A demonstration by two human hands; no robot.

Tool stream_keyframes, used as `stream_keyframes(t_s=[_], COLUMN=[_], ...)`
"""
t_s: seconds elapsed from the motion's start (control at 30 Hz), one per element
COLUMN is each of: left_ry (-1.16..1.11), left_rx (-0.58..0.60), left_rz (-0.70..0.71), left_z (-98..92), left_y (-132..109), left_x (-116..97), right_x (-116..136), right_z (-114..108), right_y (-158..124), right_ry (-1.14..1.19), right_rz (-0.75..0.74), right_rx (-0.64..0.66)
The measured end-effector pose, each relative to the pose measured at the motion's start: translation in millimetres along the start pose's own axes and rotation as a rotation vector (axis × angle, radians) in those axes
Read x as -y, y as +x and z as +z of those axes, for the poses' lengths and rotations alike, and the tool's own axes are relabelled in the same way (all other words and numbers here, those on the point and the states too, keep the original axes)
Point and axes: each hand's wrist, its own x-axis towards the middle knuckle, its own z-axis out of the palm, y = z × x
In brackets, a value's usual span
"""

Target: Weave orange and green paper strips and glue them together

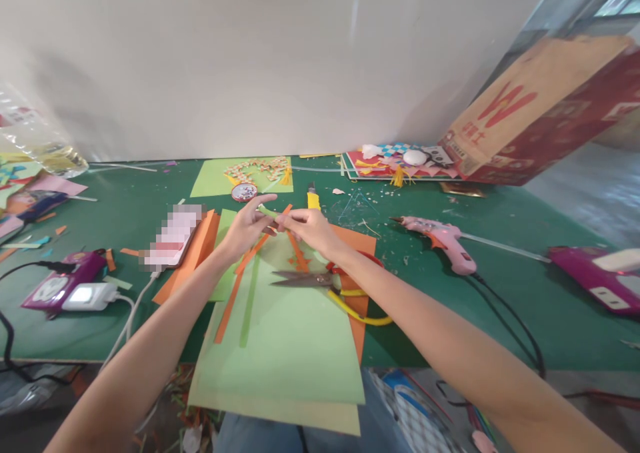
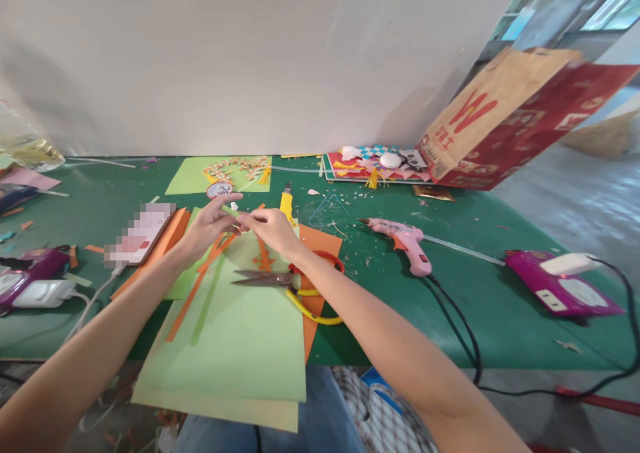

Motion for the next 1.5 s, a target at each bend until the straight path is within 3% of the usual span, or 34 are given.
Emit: stream_keyframes(t_s=[0.5,0.83,1.2,1.5], left_ry=[0.000,0.088,0.136,0.151], left_rx=[0.040,-0.003,-0.110,-0.085], left_rz=[-0.031,0.085,0.131,0.179], left_z=[-0.2,0.1,-0.6,0.8], left_y=[-2,3,1,0], left_x=[-1,11,5,4], right_x=[4,4,-8,-3], right_z=[-1,-1,-1,5], right_y=[-2,-3,5,1], right_ry=[-0.011,-0.033,0.050,0.309], right_rz=[0.034,0.061,-0.118,0.033], right_rx=[-0.012,-0.004,-0.246,0.008])
